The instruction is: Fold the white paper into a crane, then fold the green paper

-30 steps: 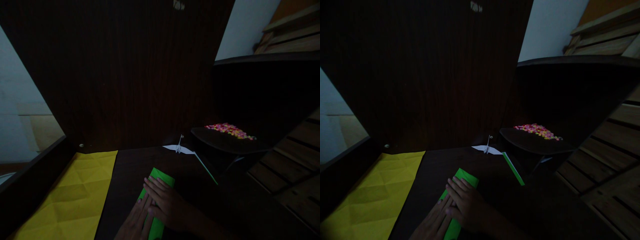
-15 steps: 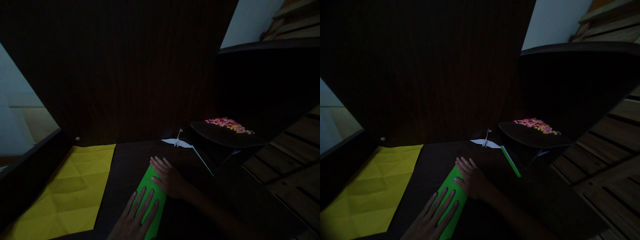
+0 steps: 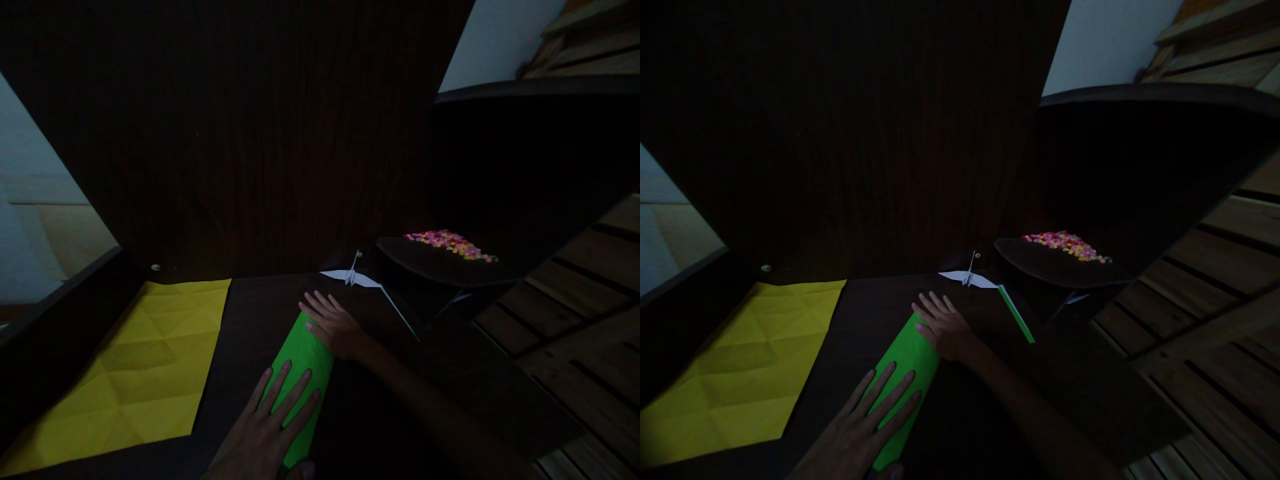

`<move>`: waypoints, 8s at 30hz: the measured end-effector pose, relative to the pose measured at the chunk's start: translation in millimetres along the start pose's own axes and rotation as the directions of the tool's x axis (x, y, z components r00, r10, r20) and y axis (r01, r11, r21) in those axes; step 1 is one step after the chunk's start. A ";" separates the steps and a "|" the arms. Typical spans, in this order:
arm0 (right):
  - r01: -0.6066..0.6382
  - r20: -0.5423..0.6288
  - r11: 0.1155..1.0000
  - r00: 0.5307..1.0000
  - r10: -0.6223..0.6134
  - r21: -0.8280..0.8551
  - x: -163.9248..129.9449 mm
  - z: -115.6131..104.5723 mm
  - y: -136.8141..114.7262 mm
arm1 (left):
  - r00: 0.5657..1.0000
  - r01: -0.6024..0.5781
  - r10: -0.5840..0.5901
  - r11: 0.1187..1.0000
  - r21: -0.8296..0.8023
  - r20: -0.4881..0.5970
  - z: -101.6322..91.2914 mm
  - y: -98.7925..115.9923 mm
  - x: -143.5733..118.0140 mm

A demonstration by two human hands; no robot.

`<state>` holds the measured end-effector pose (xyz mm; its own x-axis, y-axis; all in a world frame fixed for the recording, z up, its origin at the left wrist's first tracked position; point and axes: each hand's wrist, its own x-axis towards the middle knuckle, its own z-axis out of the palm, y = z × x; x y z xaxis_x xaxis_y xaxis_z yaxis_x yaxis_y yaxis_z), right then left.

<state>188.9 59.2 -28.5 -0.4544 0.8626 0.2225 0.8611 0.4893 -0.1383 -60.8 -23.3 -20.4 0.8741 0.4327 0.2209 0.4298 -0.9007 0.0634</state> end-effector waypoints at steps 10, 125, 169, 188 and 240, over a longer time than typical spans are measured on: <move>-0.099 -0.204 0.991 0.972 0.116 0.091 -9.1 -1.0 -4.5 | 0.984 0.157 -0.153 0.987 0.045 -0.087 -5.9 -7.4 0.7; -0.006 0.028 0.953 1.000 -0.002 0.303 -24.7 -27.5 -4.8 | 0.932 0.318 -0.298 0.945 0.075 -0.205 9.7 -54.3 -4.9; 0.100 -0.045 0.751 0.995 -0.094 0.652 -24.0 -28.7 -56.7 | 0.813 0.261 -0.571 0.182 -0.948 0.115 -11.5 -43.9 11.3; -0.029 -0.099 0.445 0.960 0.261 0.895 -16.5 -10.3 -56.9 | 0.769 0.287 -0.584 -0.048 -0.957 0.260 -14.1 -32.7 15.1; -0.208 0.257 -0.164 0.886 0.386 0.964 -7.0 -9.3 -35.7 | 0.921 0.243 -0.348 0.171 -0.955 0.172 -20.8 -34.7 10.3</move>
<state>163.5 34.5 -16.1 -0.1288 0.9862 -0.1043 -0.2671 -0.1358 -0.9541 -71.5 11.6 -0.1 0.6945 0.7193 0.0137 0.0699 -0.0865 0.9938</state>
